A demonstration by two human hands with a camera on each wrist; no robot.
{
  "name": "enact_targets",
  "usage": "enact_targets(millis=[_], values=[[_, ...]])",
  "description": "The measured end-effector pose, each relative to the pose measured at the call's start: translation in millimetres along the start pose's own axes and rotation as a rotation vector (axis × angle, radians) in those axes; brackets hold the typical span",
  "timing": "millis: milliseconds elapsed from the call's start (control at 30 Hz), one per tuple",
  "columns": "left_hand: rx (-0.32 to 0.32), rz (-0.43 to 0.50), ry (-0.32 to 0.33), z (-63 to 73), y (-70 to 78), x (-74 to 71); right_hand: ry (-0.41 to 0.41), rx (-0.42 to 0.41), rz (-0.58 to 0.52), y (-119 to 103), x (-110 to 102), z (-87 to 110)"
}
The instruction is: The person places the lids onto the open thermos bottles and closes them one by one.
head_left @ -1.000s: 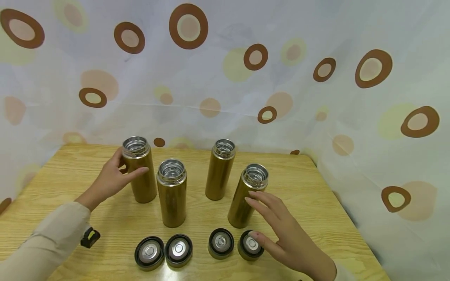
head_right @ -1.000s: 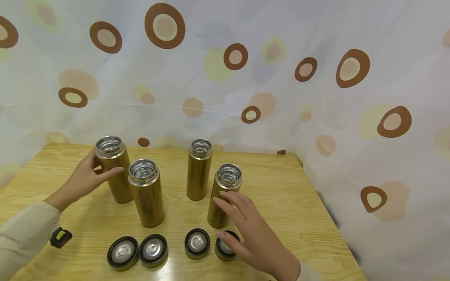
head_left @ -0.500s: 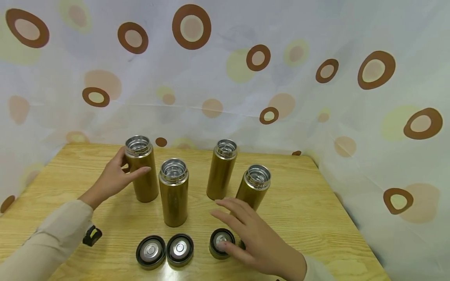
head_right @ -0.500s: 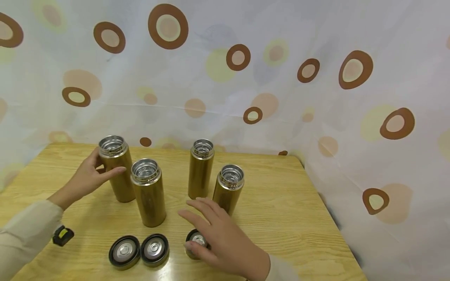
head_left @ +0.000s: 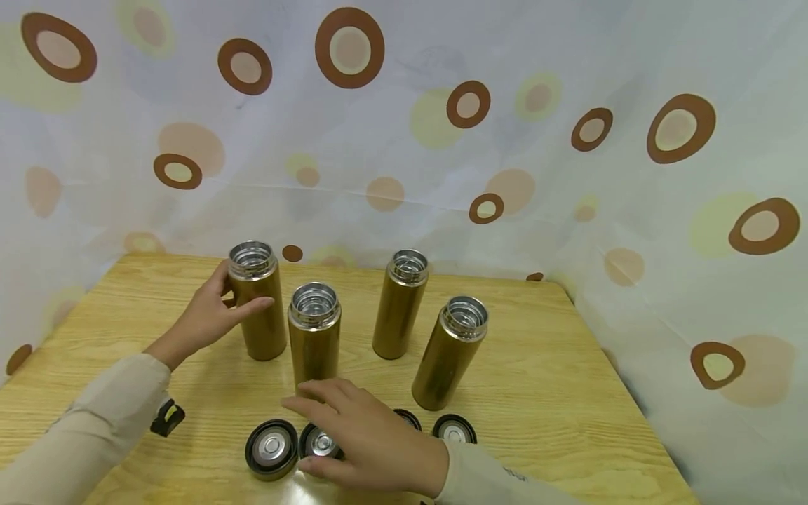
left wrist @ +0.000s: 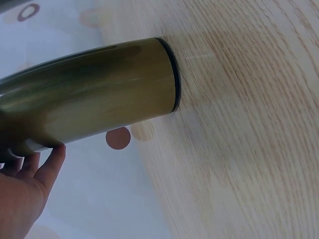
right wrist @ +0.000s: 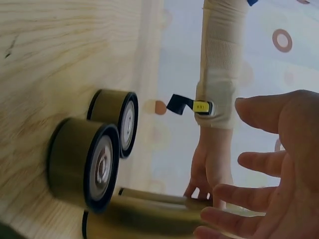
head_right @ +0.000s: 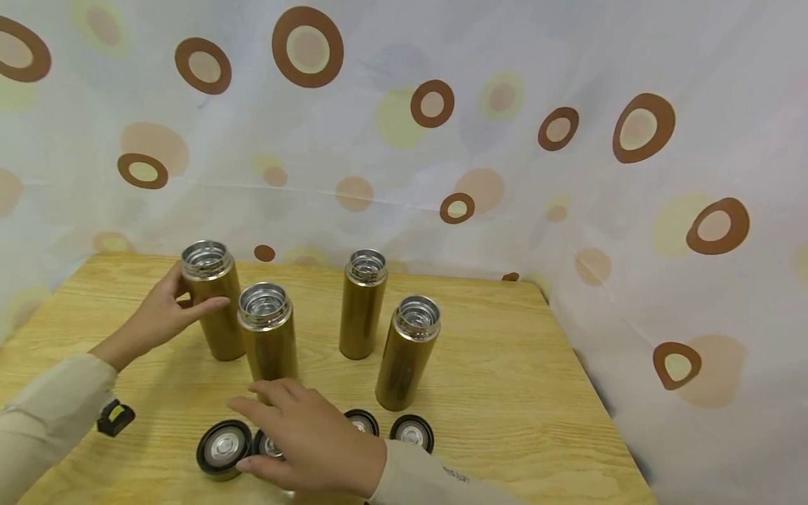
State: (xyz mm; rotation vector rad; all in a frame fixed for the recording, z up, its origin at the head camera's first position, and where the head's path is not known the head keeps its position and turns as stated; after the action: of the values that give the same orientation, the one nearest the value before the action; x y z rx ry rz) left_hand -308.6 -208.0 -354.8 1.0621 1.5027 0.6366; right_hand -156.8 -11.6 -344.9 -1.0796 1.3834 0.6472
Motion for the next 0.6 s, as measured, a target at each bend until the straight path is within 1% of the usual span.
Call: enact_targets(millis=[67, 167, 300, 467, 600], values=[[-0.001, 0.003, -0.004, 0.0, -0.7, -1.0, -0.037, 0.006, 0.017, -3, 7, -9.5], [0.000, 0.008, -0.007, -0.1, -1.2, -2.6, -0.075, 0.009, 0.084, -6, 17, -22.8], [-0.006, 0.009, -0.012, 0.0, -1.7, -3.0, -0.144, 0.018, 0.144, -8, 31, -36.7], [-0.023, 0.007, -0.021, 0.7, -2.1, -1.3, -0.231, 0.048, 0.159, -6, 48, -45.1], [-0.023, 0.007, -0.020, 1.0, -0.8, -0.7, -0.286, 0.076, 0.164, -2, 58, -48.3]])
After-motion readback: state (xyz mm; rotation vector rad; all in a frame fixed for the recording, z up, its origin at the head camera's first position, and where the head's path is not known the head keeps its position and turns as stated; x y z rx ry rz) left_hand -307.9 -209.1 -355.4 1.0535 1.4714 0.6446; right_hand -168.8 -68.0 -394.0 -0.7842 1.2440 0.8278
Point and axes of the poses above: each hand's wrist, its own z-axis away from the middle knuckle, its own x-axis out of the palm, y = z × x, the point moved 9 cm from there along -z, towards the middle knuckle, and after that the axes turned 2 degrees about z, right-handed, at the moved point
